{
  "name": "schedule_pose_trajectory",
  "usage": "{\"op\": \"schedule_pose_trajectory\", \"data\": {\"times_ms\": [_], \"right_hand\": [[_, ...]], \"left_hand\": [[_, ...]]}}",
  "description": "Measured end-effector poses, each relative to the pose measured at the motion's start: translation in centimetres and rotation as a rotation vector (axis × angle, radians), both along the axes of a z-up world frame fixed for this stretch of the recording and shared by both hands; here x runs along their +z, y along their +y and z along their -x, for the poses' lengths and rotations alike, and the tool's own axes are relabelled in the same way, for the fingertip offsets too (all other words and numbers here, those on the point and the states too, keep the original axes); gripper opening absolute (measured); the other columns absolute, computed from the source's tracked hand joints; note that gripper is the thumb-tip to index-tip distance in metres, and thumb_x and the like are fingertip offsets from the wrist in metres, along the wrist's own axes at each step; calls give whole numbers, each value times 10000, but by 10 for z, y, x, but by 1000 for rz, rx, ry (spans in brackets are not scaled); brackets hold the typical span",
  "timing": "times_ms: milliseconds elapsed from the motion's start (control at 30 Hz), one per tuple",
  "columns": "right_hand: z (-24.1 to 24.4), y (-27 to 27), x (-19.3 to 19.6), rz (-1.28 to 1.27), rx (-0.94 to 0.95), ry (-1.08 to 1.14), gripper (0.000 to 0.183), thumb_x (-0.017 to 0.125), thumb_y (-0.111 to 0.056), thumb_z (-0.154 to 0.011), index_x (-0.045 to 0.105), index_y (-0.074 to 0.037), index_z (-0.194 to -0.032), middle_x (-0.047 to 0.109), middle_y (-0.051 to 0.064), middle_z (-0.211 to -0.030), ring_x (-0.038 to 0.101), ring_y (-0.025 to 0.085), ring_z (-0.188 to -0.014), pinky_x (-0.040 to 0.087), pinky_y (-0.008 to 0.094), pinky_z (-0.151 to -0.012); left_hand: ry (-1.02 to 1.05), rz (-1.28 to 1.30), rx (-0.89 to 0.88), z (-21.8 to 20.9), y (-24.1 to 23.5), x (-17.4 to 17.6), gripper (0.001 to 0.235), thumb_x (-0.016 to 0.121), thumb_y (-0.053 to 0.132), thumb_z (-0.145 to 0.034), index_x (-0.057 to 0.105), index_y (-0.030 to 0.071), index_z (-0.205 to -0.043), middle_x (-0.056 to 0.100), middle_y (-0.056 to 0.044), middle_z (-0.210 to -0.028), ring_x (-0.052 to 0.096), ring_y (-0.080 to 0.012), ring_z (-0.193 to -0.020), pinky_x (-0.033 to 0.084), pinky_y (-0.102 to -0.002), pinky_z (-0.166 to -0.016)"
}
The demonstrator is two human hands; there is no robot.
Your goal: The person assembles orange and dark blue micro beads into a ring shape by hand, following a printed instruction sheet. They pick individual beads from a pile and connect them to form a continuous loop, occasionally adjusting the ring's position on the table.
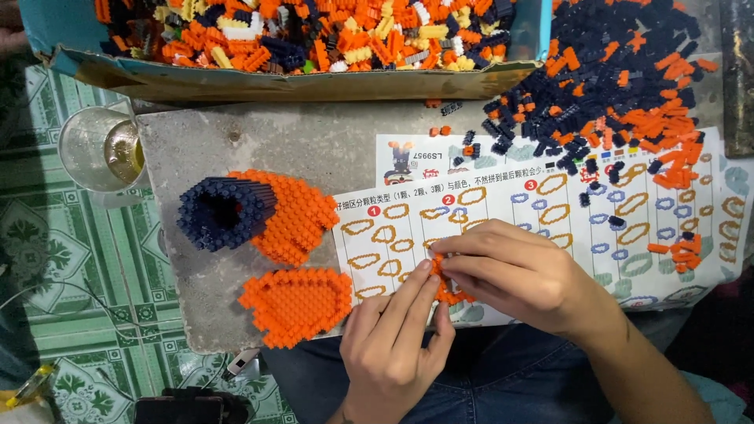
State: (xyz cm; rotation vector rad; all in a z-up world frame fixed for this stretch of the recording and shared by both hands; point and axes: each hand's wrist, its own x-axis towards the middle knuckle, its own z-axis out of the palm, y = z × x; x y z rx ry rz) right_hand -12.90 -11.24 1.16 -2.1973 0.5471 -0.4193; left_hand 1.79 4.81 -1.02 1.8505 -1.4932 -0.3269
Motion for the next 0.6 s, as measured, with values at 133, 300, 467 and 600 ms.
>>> {"op": "schedule_pose_trajectory", "data": {"times_ms": [133,300,467,600], "right_hand": [[-3,-1,1,2,7,-25,287,881,18,-809,820,16,-1089,838,160,-1273,828,274,-1037,697,352,-892],[-4,-2,2,13,2,-24,304,889,9,-794,819,18,-1089,842,156,-1256,824,273,-1012,693,352,-868],[-3,-1,0,23,-3,-22,280,887,20,-798,818,10,-1069,843,142,-1246,817,260,-1012,682,354,-878],[-2,0,-1,12,-4,-17,298,883,7,-796,825,-1,-1088,839,146,-1273,820,262,-1050,680,362,-914]], "left_hand": [[14,4,9,-2,-2,3,356,892,69,-815,882,-1,-1163,854,-130,-1314,679,-171,-824,615,-278,-758],[27,-8,-8,-1,0,1,368,890,65,-803,880,-5,-1165,851,-131,-1330,662,-164,-796,605,-269,-721],[14,-15,-1,-1,0,1,373,897,70,-809,880,11,-1176,849,-116,-1330,684,-162,-830,617,-279,-757],[3,-10,9,0,0,2,365,897,68,-805,883,22,-1167,856,-108,-1291,727,-171,-864,632,-296,-775]]}}
